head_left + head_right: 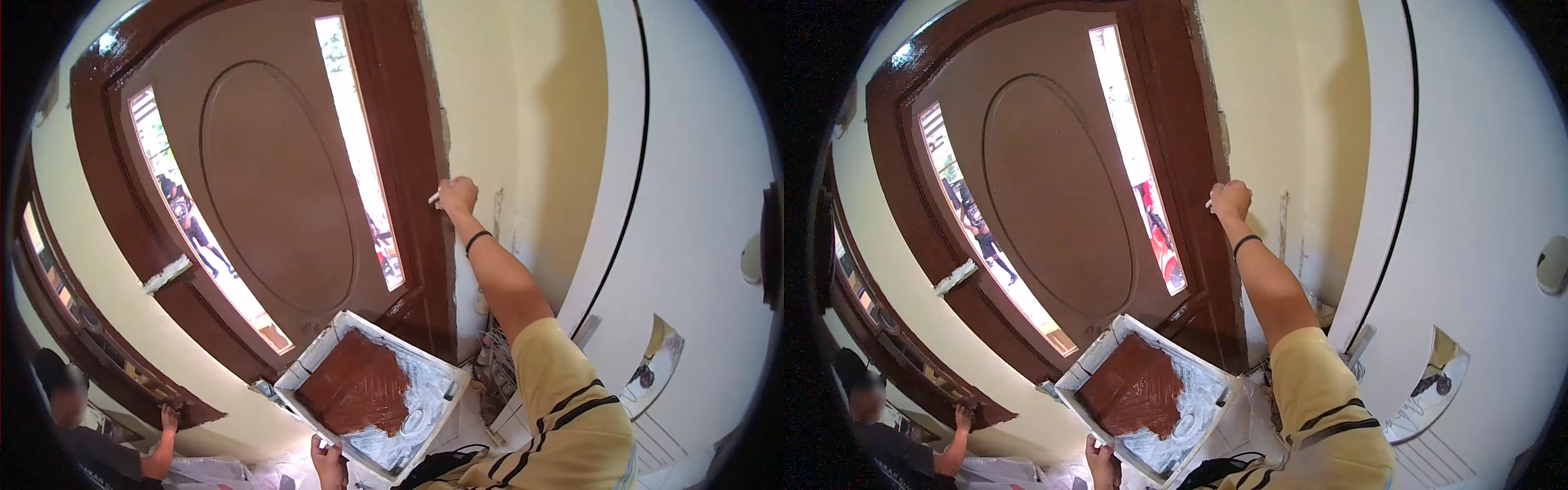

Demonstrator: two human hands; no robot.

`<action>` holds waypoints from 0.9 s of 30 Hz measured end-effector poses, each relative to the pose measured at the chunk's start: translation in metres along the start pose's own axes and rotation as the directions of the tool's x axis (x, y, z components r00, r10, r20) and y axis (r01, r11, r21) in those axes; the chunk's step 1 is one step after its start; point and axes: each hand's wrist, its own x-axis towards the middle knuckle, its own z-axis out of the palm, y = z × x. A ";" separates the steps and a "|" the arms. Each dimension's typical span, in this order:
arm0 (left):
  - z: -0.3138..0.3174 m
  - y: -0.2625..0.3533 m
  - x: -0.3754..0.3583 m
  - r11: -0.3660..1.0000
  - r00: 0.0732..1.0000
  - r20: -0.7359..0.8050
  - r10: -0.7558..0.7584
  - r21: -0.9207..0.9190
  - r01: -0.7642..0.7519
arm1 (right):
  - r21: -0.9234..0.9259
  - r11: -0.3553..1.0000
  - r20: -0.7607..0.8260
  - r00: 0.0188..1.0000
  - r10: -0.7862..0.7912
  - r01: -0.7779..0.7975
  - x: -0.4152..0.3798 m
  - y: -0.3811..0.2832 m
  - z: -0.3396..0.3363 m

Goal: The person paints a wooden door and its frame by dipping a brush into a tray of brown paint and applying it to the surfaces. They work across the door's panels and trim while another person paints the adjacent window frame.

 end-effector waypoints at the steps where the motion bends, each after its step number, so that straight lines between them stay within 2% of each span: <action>1: 0.004 -0.001 -0.006 0.990 0.996 -0.083 0.015 0.138 -0.003 | 0.024 0.999 -0.003 1.000 -0.022 0.022 0.009 -0.003 0.005; 3: 0.012 0.012 -0.017 0.978 0.997 -0.078 0.001 0.207 0.015 | 0.053 0.995 -0.029 0.996 -0.084 0.086 0.025 -0.030 0.011; 5: 0.018 0.011 -0.023 0.985 0.996 -0.091 -0.008 0.173 0.023 | -0.014 0.976 -0.083 0.973 -0.217 0.217 0.029 -0.077 -0.004; 7: 0.021 0.007 -0.030 0.991 0.990 -0.143 0.003 0.135 0.017 | 0.032 0.942 -0.178 0.930 -0.323 0.333 0.041 -0.126 -0.018; 9: 0.023 0.001 -0.037 0.995 0.979 -0.203 0.022 0.103 -0.001 | 0.164 0.894 -0.193 0.902 -0.386 0.418 0.068 -0.163 -0.033; 12: 0.026 0.005 -0.042 0.996 0.981 -0.191 0.004 0.091 0.014 | 0.631 0.639 -0.212 0.890 -0.404 0.440 0.076 -0.209 -0.061; 14: 0.029 0.006 -0.046 0.995 0.982 -0.189 0.013 0.103 0.006 | 0.846 0.379 -0.238 0.902 -0.360 0.375 0.080 -0.210 -0.072; 16: 0.031 0.008 -0.049 0.992 0.980 -0.198 0.025 0.129 0.000 | 0.863 0.407 -0.186 0.937 -0.295 0.299 0.086 -0.174 -0.062; 19: 0.044 -0.005 -0.053 0.987 0.975 -0.213 0.065 0.161 -0.030 | 0.901 0.393 -0.141 0.981 -0.135 0.183 0.093 -0.075 -0.039; 21: 0.042 -0.009 -0.051 0.987 0.977 -0.204 0.069 0.158 -0.036 | 0.874 0.474 -0.113 0.993 -0.016 0.107 0.072 -0.017 -0.033; 23: 0.036 -0.013 -0.045 0.990 0.980 -0.188 0.062 0.137 -0.036 | 0.731 0.682 -0.113 0.981 0.159 -0.026 0.044 0.007 -0.046; 26: 0.032 -0.022 -0.036 0.990 0.979 -0.190 0.074 0.128 -0.050 | 0.370 0.918 -0.133 0.970 0.202 -0.140 0.046 0.011 -0.054; 27: 0.032 -0.021 -0.037 0.988 0.980 -0.189 0.065 0.150 -0.036 | 0.286 0.957 -0.182 0.979 0.095 -0.040 0.053 0.010 -0.050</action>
